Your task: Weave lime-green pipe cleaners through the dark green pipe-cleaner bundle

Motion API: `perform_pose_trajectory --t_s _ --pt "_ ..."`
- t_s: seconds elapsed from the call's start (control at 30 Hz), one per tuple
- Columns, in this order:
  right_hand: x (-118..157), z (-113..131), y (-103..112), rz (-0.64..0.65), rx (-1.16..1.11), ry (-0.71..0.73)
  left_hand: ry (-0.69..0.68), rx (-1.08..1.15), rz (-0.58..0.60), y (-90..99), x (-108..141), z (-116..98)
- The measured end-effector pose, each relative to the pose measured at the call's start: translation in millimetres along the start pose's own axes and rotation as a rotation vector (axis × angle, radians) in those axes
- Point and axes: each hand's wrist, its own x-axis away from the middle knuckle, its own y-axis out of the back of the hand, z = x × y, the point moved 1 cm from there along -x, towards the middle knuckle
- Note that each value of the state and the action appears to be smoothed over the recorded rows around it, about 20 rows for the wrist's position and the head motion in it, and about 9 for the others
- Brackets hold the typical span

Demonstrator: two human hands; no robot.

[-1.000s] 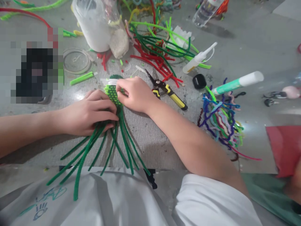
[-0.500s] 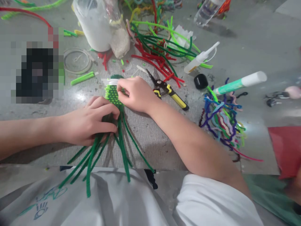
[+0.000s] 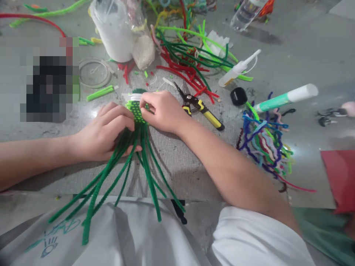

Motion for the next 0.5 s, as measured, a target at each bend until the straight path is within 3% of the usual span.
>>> perform_pose_trajectory --t_s 0.13,0.3,0.4,0.5 --pt "3.9 12.5 15.8 0.051 -0.06 -0.093 0.031 -0.047 0.013 -3.1 1.1 1.5" --pt "19.5 45.3 36.0 0.292 0.034 -0.403 0.042 -0.038 0.037 -5.0 0.8 3.4" --pt "30.3 58.7 31.8 0.284 -0.003 -0.53 0.049 -0.02 0.042 -4.5 0.8 3.7" --pt "39.6 59.9 16.8 0.255 -0.208 -0.561 0.071 -0.015 0.053 -4.2 1.1 3.3"
